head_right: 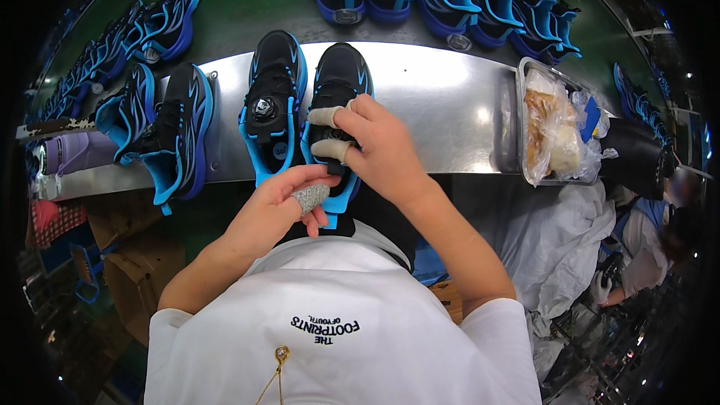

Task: The person wipes and adjusts sneakers on a metal bench using cloth finger covers before placing them onto a conveyor belt.

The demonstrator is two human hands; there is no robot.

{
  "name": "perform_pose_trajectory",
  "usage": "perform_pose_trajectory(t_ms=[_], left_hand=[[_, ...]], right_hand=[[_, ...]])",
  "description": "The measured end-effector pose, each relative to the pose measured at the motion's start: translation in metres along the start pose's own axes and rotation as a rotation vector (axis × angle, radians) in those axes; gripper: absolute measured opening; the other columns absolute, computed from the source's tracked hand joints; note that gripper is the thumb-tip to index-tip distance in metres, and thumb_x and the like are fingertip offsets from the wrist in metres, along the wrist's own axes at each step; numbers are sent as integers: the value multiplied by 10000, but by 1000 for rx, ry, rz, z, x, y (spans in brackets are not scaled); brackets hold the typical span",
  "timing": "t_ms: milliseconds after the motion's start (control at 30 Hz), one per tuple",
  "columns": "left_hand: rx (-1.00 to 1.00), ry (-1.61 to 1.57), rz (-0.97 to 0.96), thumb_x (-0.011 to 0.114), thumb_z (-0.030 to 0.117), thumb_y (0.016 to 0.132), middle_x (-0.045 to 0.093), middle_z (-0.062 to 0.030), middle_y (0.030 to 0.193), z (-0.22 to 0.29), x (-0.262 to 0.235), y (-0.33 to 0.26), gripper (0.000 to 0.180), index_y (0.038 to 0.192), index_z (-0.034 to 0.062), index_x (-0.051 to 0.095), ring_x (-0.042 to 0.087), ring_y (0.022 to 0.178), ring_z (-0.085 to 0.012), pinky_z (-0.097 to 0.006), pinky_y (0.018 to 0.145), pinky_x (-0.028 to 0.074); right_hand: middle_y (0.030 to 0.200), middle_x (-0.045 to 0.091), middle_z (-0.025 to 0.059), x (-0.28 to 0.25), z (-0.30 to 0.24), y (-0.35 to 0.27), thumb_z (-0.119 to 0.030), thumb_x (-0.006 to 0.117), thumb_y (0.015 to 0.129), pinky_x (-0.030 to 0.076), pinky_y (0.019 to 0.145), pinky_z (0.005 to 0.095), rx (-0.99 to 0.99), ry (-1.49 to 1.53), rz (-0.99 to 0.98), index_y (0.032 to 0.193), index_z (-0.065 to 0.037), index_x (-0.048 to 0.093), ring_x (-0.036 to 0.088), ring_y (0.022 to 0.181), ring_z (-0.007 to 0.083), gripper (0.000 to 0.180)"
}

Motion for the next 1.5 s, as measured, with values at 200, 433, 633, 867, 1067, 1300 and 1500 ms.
perform_pose_trajectory(t_ms=[200,433,633,867,1067,1300,1500], left_hand=[[418,760,128,582,-12,847,671,-111,1027,55,-14,-26,285,1121,-10,664,625,789,-157,-264,704,490],[809,1221,1278,672,52,772,671,-145,1020,121,-154,-85,294,1065,28,671,593,957,-363,-407,857,471],[374,1370,1192,687,103,802,632,-174,1009,63,-258,-81,300,1096,46,655,576,986,-360,-434,853,466],[316,1327,1250,699,177,856,646,-161,1009,30,-332,-104,347,1178,82,615,626,939,-355,-415,814,503],[393,742,997,662,116,878,605,-80,1005,30,-363,-149,300,1159,13,632,601,877,-173,-289,762,481],[259,1187,854,565,-61,845,588,-105,1024,27,-316,-195,312,1145,6,617,582,929,-210,-275,841,446],[499,1247,1164,517,-90,846,607,-115,1189,49,-254,-198,398,1217,25,605,580,1144,-228,-306,1014,409]], right_hand=[[973,603,73,1,2,11,-134,746,785,440,782,284,-164,5,-102,1311,-137,623,536,886,196,541],[888,558,86,-3,-9,-1,-73,773,738,464,740,324,74,-61,38,1208,-80,677,546,799,226,480],[1118,633,104,-6,-8,2,-33,724,777,459,882,344,-29,65,-87,1287,-90,624,568,975,260,523],[916,602,90,1,-15,3,-92,741,781,464,749,360,-171,-144,89,1105,-93,701,548,844,273,326],[861,561,61,9,-18,23,-66,740,779,458,746,326,-6,93,-25,1191,-115,680,543,827,219,419],[863,566,68,15,-13,17,-81,761,768,475,706,330,70,-35,-15,1188,-136,678,558,794,228,431],[914,596,81,21,-16,19,-108,759,779,456,802,347,12,40,-53,1243,-126,645,556,851,242,478]])
Point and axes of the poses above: each hand's wrist, its own y-axis towards the middle knuckle, its own x-axis out of the palm, z = x × y, the point moved 5 cm from there along y, towards the middle knuckle
